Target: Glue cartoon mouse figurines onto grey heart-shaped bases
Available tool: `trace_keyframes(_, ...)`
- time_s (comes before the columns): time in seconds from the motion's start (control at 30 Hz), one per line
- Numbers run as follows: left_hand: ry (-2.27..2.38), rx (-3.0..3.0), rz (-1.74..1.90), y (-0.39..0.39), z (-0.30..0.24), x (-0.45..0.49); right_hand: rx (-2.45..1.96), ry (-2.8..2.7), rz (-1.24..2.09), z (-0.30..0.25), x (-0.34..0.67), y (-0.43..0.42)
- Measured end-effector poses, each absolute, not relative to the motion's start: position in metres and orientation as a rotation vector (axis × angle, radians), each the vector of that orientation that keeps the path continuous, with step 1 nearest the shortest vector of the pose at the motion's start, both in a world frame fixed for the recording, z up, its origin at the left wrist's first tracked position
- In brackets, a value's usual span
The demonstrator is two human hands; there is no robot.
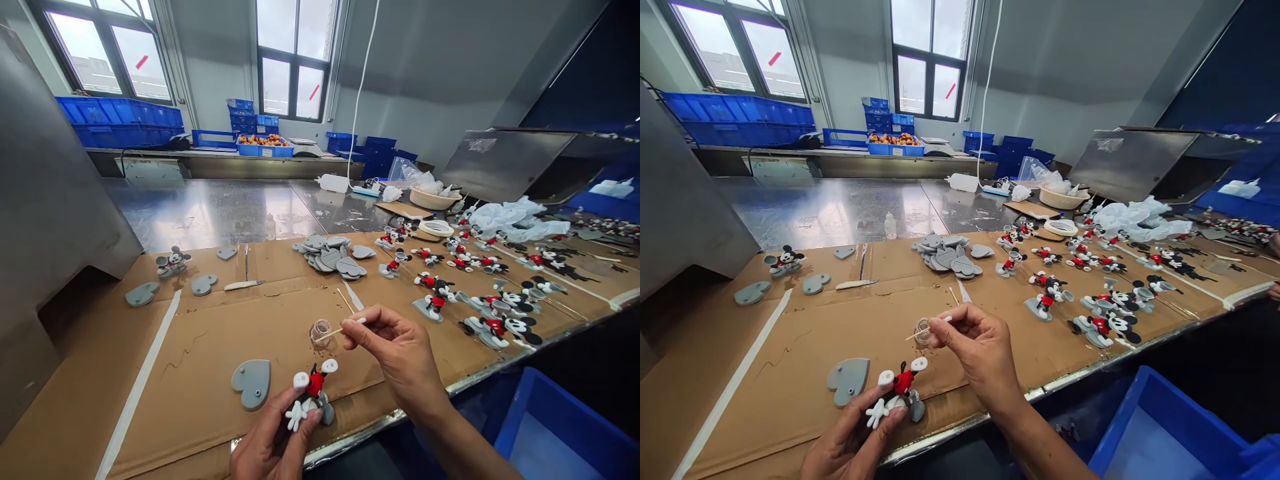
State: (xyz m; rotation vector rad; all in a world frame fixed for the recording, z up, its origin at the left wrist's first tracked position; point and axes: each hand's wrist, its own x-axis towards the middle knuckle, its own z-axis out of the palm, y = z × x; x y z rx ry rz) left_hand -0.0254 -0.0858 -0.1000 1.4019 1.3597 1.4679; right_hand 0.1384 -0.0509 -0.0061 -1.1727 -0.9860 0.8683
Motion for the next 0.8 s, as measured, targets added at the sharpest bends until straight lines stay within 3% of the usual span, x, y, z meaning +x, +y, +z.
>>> trace_keyframes(0.3, 1.254, 1.308, 1.454, -0.087, -0.105, -0.025, -1.122, -1.062, 1.077, -0.002, 0.119, -0.069)
trace_keyframes(0.8, 1.282, 1.324, 1.436, -0.087, -0.104, -0.025, -1.136, -1.111, 1.001, 0.003, 0.123, -0.070)
